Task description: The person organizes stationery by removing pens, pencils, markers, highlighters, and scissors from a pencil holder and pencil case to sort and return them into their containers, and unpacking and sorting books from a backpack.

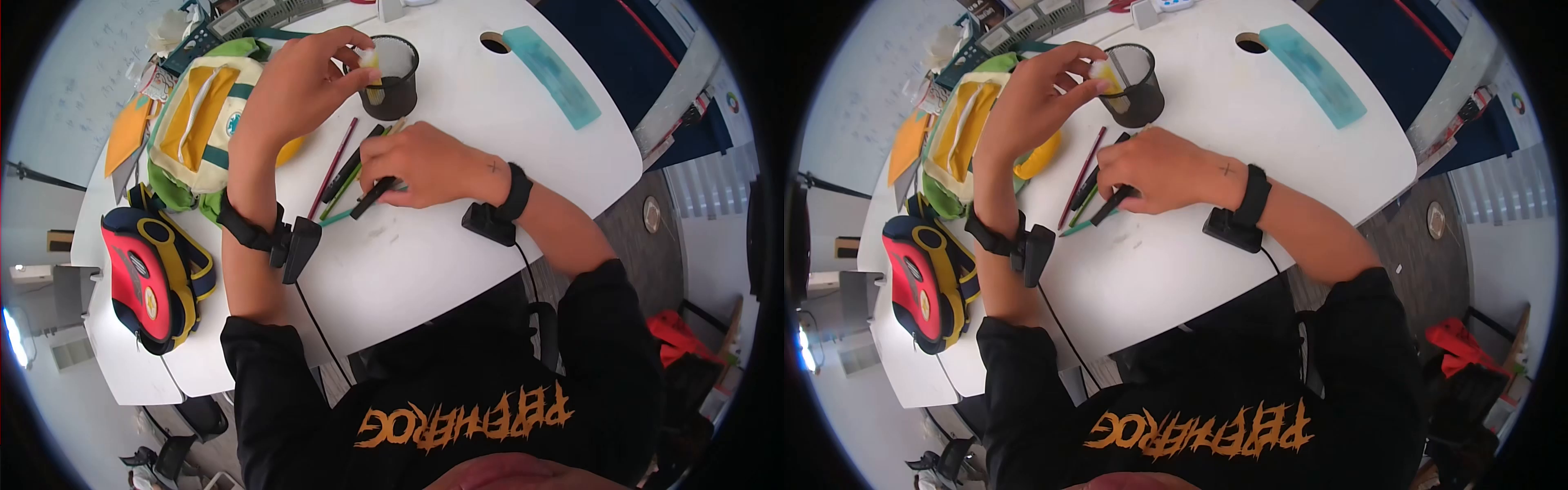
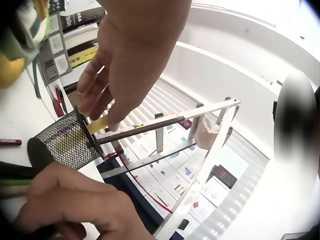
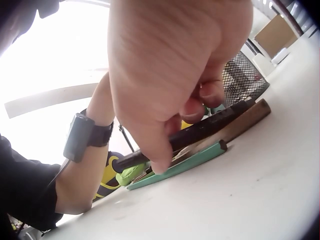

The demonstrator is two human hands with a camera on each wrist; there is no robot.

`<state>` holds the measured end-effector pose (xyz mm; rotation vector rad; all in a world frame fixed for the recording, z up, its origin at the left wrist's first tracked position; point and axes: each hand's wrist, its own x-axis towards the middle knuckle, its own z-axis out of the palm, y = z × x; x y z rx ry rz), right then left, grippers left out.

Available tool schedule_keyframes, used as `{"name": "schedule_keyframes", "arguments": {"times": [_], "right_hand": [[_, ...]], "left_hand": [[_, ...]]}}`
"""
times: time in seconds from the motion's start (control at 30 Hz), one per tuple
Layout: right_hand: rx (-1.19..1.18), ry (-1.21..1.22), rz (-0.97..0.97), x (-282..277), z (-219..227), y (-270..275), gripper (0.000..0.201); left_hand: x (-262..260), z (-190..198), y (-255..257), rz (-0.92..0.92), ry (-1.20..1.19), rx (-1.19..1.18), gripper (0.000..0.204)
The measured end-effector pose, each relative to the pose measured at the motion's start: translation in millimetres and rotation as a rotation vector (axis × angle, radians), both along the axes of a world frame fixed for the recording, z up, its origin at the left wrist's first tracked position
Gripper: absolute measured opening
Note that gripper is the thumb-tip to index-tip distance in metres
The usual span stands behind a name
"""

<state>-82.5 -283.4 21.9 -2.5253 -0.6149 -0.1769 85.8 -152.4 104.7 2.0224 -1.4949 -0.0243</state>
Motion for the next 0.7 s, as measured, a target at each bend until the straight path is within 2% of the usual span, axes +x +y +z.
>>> {"name": "schedule_keyframes", "arguments": {"times": [0.1, 0.43, 0.5, 0.53, 0.6, 0.67, 0.7], "right_hand": [[0.178, -0.143, -0.004, 2.2, 0.4, -0.1, 0.016], [0.237, -0.124, -0.010, -0.4, 8.8, 1.8, 0.016], [0.221, -0.090, -0.028, 0.6, 10.3, 2.0, 0.016], [0.221, -0.088, -0.024, 2.3, 8.2, 2.1, 0.016], [0.272, -0.203, 0.022, 4.5, 0.9, 1.5, 0.019], [0.268, -0.199, 0.019, 4.8, 0.2, 1.4, 0.019], [0.267, -0.195, 0.017, 5.2, -0.1, 1.5, 0.019]], "left_hand": [[-1.0, 0.4, 3.0, -0.075, 0.072, 0.061, 0.046], [28.8, 15.1, 1.1, -0.088, 0.118, 0.053, 0.043], [50.5, 18.4, -2.2, -0.192, 0.183, -0.001, 0.036], [46.5, 28.2, -1.5, -0.188, 0.184, -0.001, 0.036], [33.3, 56.2, -3.1, -0.008, 0.188, -0.007, 0.024], [41.7, 68.0, -6.1, -0.070, 0.259, -0.014, 0.022], [44.4, 72.8, -6.1, 0.001, 0.259, -0.016, 0.022]]}}
